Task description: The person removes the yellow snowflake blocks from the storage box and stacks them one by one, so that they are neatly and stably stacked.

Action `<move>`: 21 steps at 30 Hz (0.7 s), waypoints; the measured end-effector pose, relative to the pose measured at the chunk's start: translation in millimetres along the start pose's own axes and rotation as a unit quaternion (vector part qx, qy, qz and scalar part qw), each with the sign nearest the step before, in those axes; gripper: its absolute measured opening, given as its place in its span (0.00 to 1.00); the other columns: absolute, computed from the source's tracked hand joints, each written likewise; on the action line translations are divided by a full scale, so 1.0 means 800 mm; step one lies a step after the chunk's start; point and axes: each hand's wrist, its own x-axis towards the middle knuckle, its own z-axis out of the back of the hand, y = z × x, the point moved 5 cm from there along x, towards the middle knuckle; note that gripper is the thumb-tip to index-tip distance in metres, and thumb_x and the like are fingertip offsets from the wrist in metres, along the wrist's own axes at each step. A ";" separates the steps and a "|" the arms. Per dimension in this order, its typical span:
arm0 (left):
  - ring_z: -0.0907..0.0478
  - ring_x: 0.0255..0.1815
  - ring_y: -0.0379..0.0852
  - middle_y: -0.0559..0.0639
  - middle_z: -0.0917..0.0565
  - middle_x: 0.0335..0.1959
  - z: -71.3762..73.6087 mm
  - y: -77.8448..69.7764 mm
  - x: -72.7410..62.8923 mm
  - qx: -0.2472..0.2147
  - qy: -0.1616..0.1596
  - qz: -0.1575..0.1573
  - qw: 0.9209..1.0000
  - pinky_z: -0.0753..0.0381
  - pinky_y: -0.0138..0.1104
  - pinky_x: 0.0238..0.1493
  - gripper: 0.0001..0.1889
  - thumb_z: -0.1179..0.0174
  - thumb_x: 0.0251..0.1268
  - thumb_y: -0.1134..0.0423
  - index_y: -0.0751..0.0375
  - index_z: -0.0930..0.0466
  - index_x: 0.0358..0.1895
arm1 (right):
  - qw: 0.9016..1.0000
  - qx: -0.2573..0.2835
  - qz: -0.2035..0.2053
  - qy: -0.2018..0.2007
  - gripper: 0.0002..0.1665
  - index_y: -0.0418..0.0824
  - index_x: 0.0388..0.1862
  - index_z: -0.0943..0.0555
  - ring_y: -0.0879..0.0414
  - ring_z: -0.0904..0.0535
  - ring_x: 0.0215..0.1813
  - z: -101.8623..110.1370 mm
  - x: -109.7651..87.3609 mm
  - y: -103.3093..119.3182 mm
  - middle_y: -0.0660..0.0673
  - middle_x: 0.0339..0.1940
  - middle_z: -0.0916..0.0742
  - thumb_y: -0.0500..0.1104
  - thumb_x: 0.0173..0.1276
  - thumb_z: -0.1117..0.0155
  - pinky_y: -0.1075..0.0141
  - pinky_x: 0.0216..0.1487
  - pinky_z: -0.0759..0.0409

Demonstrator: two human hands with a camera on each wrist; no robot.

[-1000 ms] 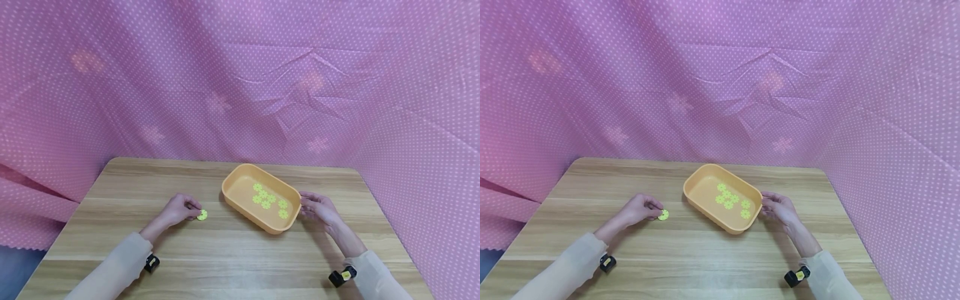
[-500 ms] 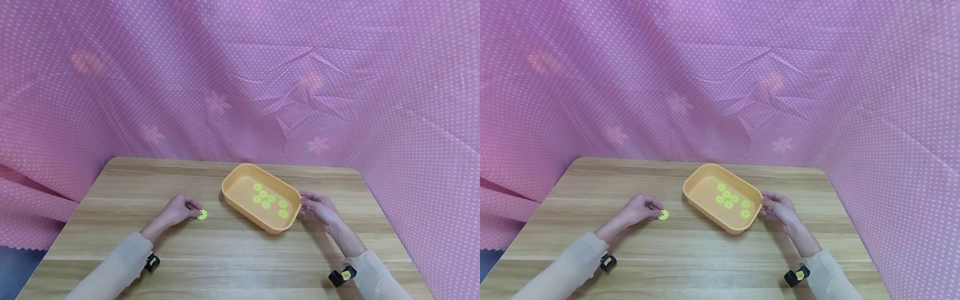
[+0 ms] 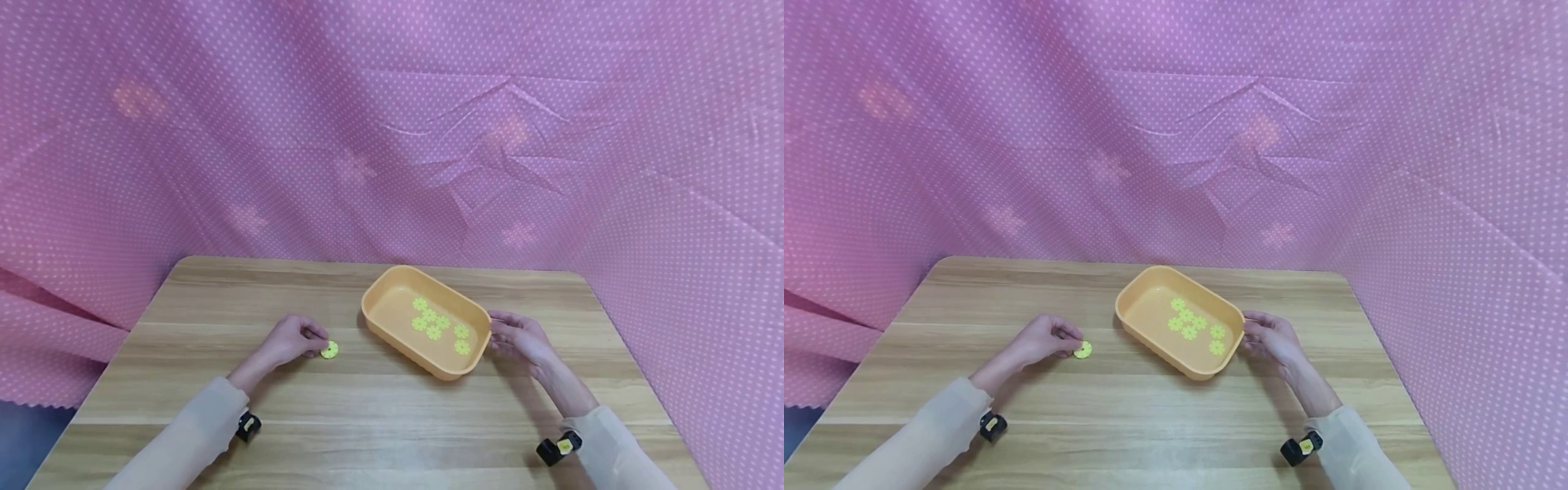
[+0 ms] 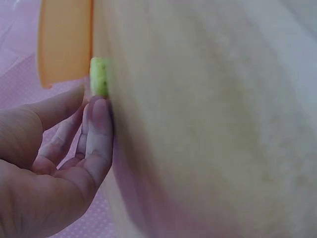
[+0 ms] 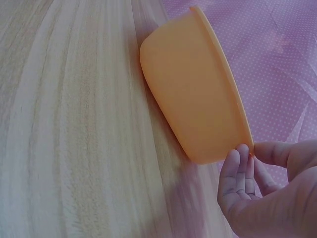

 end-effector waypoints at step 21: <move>0.14 0.39 0.46 0.57 0.12 0.45 0.017 -0.080 0.020 0.026 -0.033 -0.017 0.999 0.06 0.42 0.50 0.13 0.31 0.71 0.61 0.65 0.13 0.52 | 1.000 0.004 -0.003 0.004 0.31 0.28 0.76 0.33 0.65 0.14 0.39 -0.002 0.002 0.001 0.57 0.40 0.10 0.37 0.80 0.39 0.72 0.47 0.09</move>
